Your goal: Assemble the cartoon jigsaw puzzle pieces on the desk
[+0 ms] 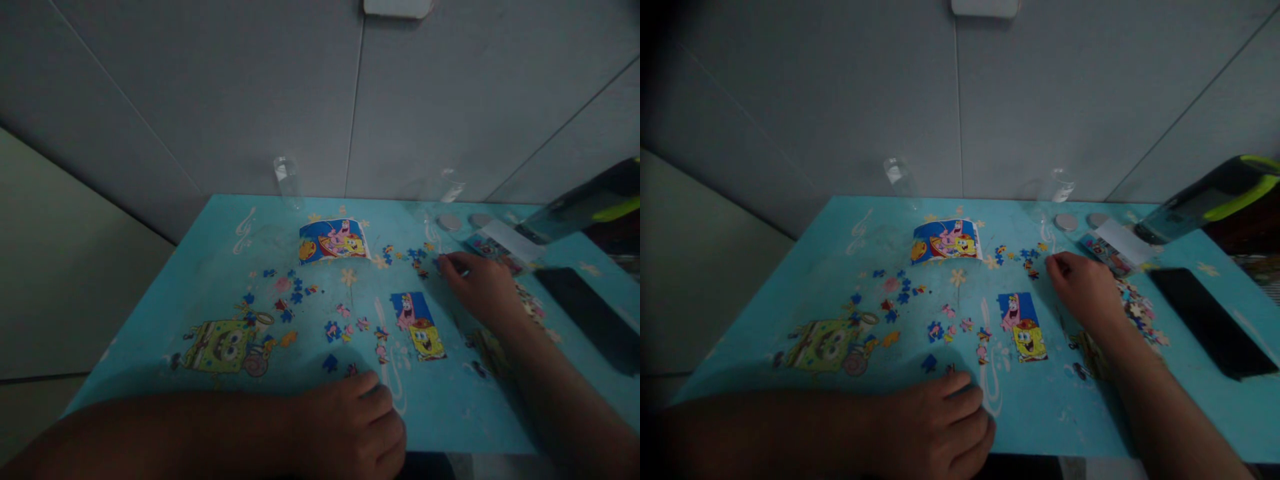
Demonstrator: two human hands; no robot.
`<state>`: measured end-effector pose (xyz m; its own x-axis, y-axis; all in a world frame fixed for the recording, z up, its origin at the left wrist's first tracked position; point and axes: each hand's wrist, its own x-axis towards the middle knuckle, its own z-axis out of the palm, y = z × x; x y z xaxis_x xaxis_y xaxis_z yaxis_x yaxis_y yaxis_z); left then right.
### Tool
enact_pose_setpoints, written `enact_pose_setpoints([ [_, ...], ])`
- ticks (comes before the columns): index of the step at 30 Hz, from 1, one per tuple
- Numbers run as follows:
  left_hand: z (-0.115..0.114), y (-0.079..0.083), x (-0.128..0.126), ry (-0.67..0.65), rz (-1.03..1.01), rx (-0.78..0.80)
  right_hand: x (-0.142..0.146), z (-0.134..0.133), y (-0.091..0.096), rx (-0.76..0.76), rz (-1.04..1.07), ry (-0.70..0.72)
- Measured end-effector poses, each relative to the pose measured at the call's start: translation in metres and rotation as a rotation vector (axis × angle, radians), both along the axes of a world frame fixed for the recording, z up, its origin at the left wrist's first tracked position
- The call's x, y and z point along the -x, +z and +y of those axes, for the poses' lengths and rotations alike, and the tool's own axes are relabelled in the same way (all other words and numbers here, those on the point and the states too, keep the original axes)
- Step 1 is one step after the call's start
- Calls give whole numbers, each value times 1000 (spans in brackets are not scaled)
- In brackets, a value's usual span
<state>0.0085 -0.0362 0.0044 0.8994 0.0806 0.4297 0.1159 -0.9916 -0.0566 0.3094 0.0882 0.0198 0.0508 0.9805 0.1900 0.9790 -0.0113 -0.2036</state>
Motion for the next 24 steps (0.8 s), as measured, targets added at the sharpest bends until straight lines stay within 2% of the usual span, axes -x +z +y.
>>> enact_pose_setpoints([
  [17, 0, -2, -1, -5, -3, 3, 0, -1, 0, -15, 46, 68],
  [20, 0, -3, -1, -7, -4, -1, 2, -2, 1, 22, 135, 221],
  [24, 0, -2, 0, 0, 4, -2, 7, -6, 7, 101, 216, 534],
])
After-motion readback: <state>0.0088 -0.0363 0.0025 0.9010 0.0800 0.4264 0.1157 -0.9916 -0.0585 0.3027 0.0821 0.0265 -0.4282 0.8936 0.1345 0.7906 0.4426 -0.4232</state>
